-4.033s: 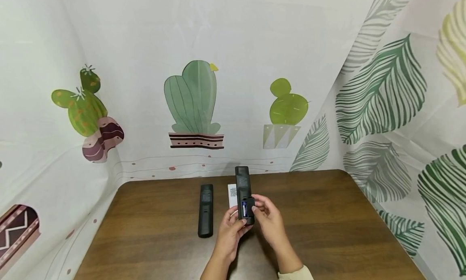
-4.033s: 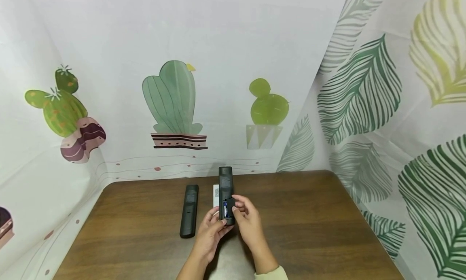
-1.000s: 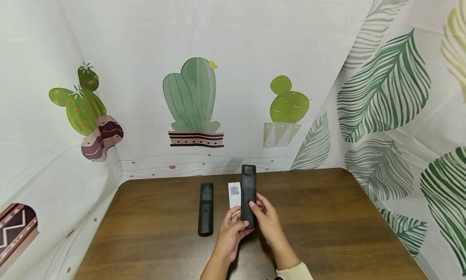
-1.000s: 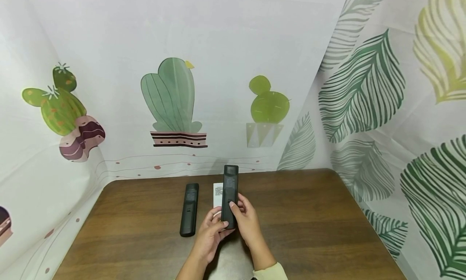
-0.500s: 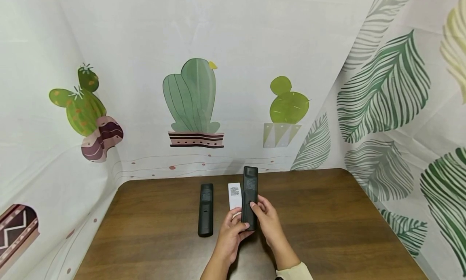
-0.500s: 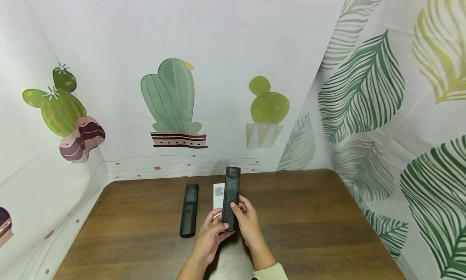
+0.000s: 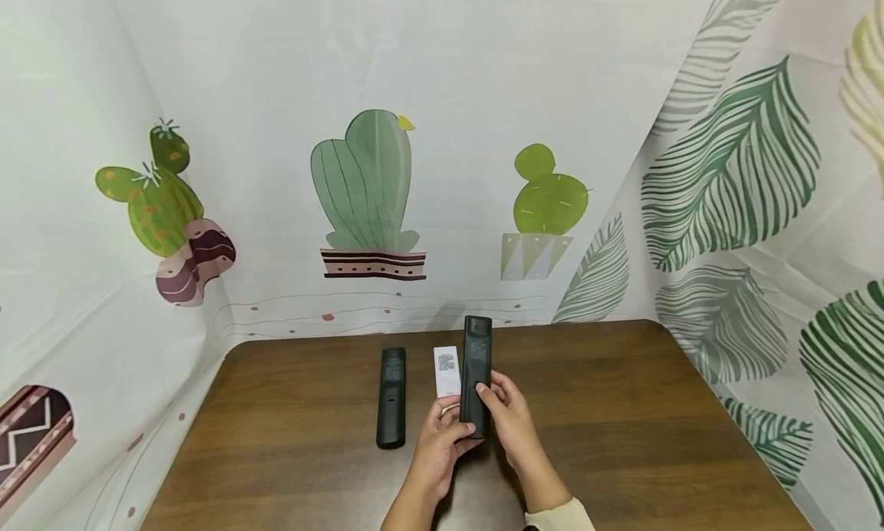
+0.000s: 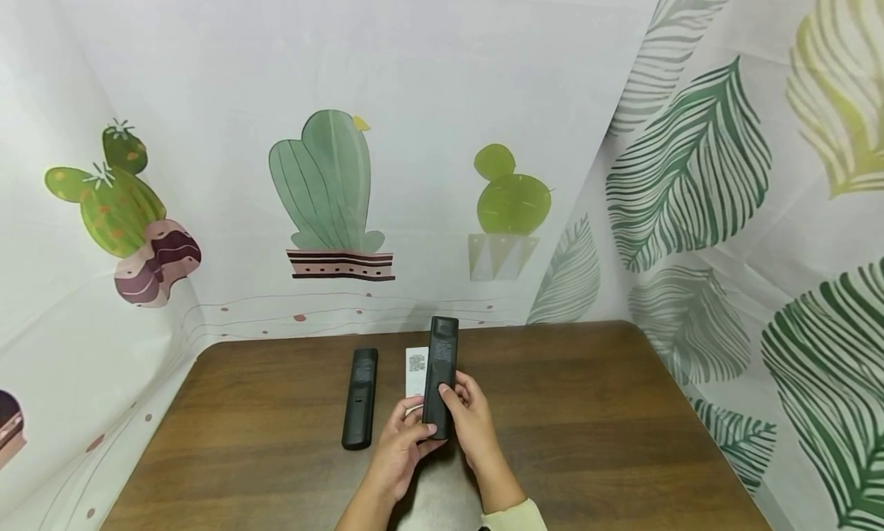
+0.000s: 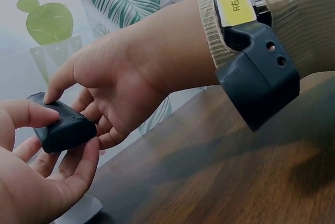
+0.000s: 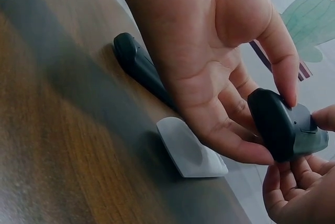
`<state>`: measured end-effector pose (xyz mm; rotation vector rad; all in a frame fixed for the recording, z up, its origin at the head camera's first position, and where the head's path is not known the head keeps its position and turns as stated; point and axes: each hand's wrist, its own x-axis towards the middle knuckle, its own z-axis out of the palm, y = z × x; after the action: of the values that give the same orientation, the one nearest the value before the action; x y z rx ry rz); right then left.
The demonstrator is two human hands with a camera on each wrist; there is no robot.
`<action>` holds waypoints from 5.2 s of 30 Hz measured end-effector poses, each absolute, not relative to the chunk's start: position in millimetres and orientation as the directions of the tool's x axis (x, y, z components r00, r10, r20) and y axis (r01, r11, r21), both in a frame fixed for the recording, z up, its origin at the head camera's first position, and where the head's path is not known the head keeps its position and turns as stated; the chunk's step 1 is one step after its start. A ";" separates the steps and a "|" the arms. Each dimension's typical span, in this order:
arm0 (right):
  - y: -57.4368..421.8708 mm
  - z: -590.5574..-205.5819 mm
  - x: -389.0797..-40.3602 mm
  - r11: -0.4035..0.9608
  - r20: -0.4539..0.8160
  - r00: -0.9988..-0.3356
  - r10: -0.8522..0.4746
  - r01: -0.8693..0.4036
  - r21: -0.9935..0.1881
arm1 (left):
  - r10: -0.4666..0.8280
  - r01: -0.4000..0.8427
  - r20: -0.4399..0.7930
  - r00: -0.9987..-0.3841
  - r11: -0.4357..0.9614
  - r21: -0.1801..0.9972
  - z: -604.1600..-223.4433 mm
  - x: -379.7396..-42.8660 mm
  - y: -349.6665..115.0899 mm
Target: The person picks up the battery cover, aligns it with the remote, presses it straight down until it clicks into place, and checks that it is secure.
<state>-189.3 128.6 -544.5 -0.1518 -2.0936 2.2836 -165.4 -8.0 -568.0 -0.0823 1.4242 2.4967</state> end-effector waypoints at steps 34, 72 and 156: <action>129.6 -545.5 -190.4 -0.106 -0.039 -0.993 0.108 0.027 -0.994 | 0.197 -0.256 -0.182 -0.963 -0.477 0.841 -571.3 -166.8 -5.5; 139.1 -541.9 -190.0 -0.055 -0.035 -0.993 0.115 0.029 -0.998 | 0.194 -0.232 -0.165 -0.967 -0.409 0.882 -569.5 -163.5 -2.2; 181.0 -570.4 -200.6 0.184 -0.128 -0.987 0.100 0.145 -0.972 | 0.241 -0.235 -0.170 -0.955 -0.276 0.932 -582.8 -144.9 25.2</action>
<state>-200.6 181.0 -570.4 -0.2533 -2.4442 2.0141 -144.9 25.2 -582.8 0.0074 1.6755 2.2955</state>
